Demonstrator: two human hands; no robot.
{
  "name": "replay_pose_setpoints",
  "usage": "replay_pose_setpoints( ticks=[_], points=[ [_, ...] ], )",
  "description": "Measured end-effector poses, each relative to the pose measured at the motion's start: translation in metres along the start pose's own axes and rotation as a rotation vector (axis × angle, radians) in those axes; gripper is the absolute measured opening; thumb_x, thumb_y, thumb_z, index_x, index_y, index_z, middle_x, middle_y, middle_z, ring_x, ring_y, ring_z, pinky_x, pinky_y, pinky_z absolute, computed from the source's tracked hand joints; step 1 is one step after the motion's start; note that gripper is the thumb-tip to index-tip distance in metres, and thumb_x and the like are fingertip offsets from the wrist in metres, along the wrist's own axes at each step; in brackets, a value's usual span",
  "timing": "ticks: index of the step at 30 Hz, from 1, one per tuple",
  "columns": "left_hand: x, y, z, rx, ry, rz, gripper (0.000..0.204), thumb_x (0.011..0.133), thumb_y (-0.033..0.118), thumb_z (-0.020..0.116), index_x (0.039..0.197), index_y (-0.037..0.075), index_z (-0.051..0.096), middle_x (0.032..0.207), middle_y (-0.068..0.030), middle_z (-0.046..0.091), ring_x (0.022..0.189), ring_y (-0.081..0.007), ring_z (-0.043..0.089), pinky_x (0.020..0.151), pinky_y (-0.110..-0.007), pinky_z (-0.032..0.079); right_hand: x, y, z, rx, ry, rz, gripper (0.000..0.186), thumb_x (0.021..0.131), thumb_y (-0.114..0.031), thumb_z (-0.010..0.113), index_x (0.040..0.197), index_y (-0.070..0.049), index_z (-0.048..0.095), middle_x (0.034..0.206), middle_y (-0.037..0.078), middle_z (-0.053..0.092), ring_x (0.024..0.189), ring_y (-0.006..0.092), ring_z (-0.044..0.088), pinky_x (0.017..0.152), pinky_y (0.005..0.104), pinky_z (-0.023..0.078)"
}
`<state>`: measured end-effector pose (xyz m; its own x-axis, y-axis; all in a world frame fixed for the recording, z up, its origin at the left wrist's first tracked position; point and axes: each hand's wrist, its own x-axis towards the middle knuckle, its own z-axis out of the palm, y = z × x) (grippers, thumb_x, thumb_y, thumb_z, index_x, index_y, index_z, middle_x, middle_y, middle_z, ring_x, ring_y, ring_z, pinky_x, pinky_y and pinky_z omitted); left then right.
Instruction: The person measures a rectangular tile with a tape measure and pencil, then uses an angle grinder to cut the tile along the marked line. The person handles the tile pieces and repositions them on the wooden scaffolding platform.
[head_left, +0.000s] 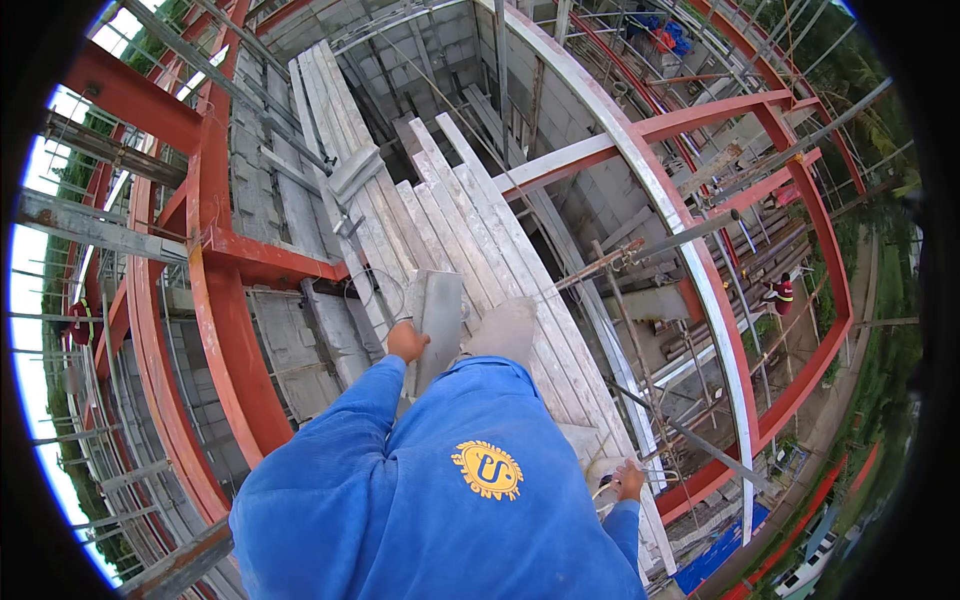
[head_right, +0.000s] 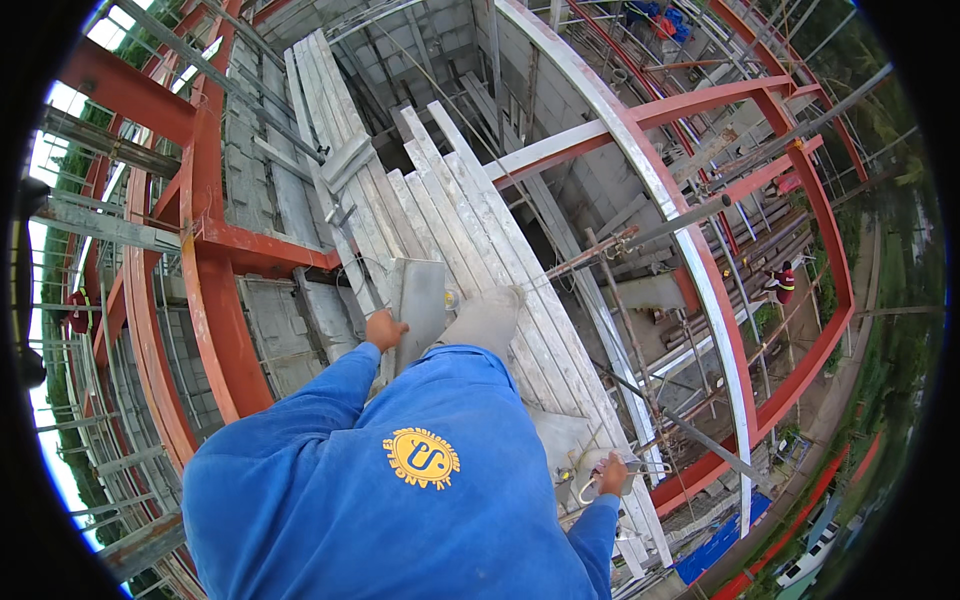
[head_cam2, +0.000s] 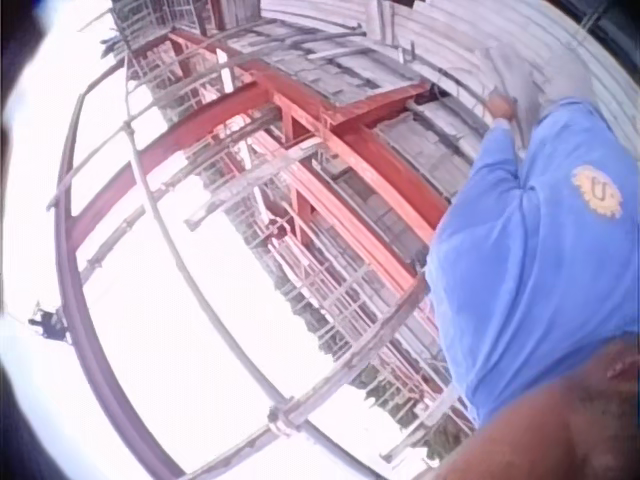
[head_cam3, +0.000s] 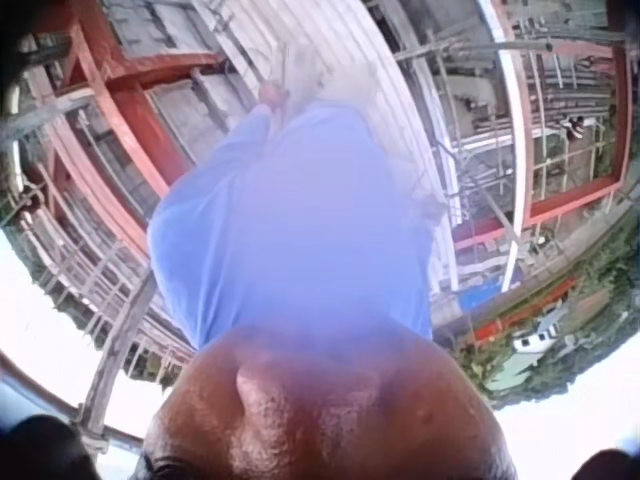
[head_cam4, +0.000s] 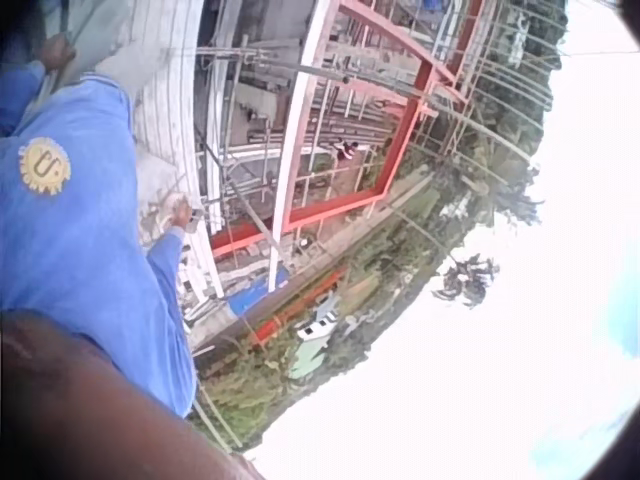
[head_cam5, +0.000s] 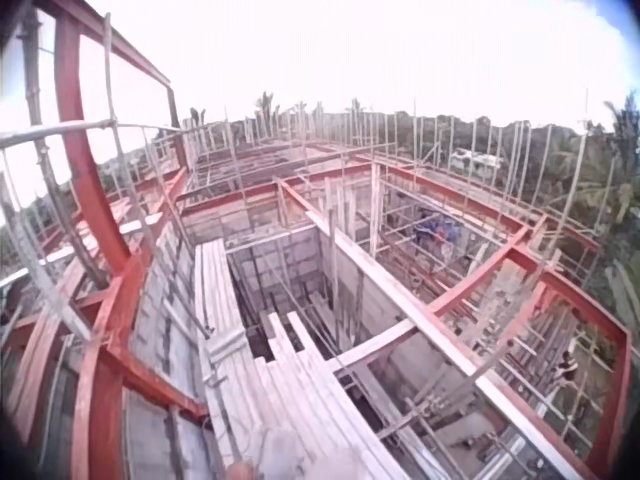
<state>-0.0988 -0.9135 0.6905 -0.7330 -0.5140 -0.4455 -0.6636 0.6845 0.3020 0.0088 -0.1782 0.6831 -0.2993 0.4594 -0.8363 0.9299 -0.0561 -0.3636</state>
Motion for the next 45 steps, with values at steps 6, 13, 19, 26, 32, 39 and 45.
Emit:
replay_pose_setpoints(
  ticks=[6,13,19,26,32,39,45],
  points=[
    [0.041,-0.005,-0.029,-0.044,0.012,-0.187,0.055,0.074,0.036,0.09,0.109,-0.006,0.078,0.108,-0.0296,0.078,0.105,-0.0442,0.075,0.096,-0.05,0.059,-0.007,-0.025,-0.012,-0.047,0.034,0.022,0.053,0.11,-0.047,0.058,0.147,-0.01,0.061,0.119,0.017,0.073,0.095,0.0276,0.068,0.081,0.0493,0.058],
    [0.126,-0.083,-0.059,-0.017,-0.155,-0.309,0.055,0.075,0.036,0.088,0.111,-0.005,0.078,0.111,-0.0294,0.077,0.108,-0.0433,0.075,0.098,-0.05,0.059,-0.035,-0.068,0.068,-0.176,0.033,0.205,0.059,0.11,-0.05,0.057,0.151,-0.007,0.057,0.13,0.024,0.07,0.106,0.0398,0.07,0.087,0.0555,0.058],
    [0.259,-0.128,-0.122,-0.035,-0.179,-0.285,0.051,0.078,0.033,0.086,0.113,-0.004,0.077,0.112,-0.0289,0.077,0.108,-0.0452,0.074,0.099,-0.052,0.058,-0.057,-0.211,0.272,-0.436,-0.105,0.233,0.053,0.11,-0.046,0.058,0.147,-0.008,0.06,0.123,0.018,0.072,0.099,0.0326,0.072,0.08,0.0489,0.058],
    [0.365,-0.158,-0.216,-0.067,-0.065,-0.198,0.05,0.083,0.03,0.086,0.118,-0.003,0.073,0.107,-0.0282,0.077,0.104,-0.0467,0.073,0.094,-0.055,0.057,-0.069,-0.515,0.541,-0.365,-0.275,-0.346,0.049,0.109,-0.045,0.061,0.141,-0.009,0.066,0.112,0.011,0.073,0.09,0.0205,0.071,0.07,0.0365,0.055],
    [0.481,-0.154,-0.315,-0.054,0.001,-0.117,0.045,0.082,0.027,0.085,0.114,-0.004,0.073,0.106,-0.0292,0.076,0.104,-0.047,0.073,0.094,-0.054,0.057,-0.158,-0.646,0.717,-0.565,-0.393,-0.678,0.05,0.11,-0.048,0.06,0.138,-0.007,0.069,0.112,0.009,0.075,0.095,0.0194,0.074,0.075,0.034,0.056],
    [0.593,-0.165,-0.366,0.022,0.042,0.005,0.035,0.083,0.023,0.081,0.109,0.001,0.073,0.102,-0.0239,0.077,0.101,-0.0442,0.075,0.093,-0.054,0.059,-0.143,-0.606,0.819,-0.584,-0.533,-0.477,0.04,0.108,-0.039,0.064,0.131,-0.007,0.07,0.108,0.01,0.077,0.09,0.0187,0.074,0.072,0.0357,0.055],
    [0.684,-0.162,-0.379,0.055,-0.15,0.045,0.039,0.083,0.025,0.081,0.113,0.001,0.074,0.106,-0.0261,0.077,0.103,-0.0464,0.074,0.095,-0.055,0.057,-0.164,-0.562,0.929,-0.53,-0.572,-0.224,0.038,0.108,-0.034,0.065,0.13,-0.003,0.069,0.104,0.01,0.076,0.086,0.019,0.073,0.069,0.0331,0.056]
  ],
)
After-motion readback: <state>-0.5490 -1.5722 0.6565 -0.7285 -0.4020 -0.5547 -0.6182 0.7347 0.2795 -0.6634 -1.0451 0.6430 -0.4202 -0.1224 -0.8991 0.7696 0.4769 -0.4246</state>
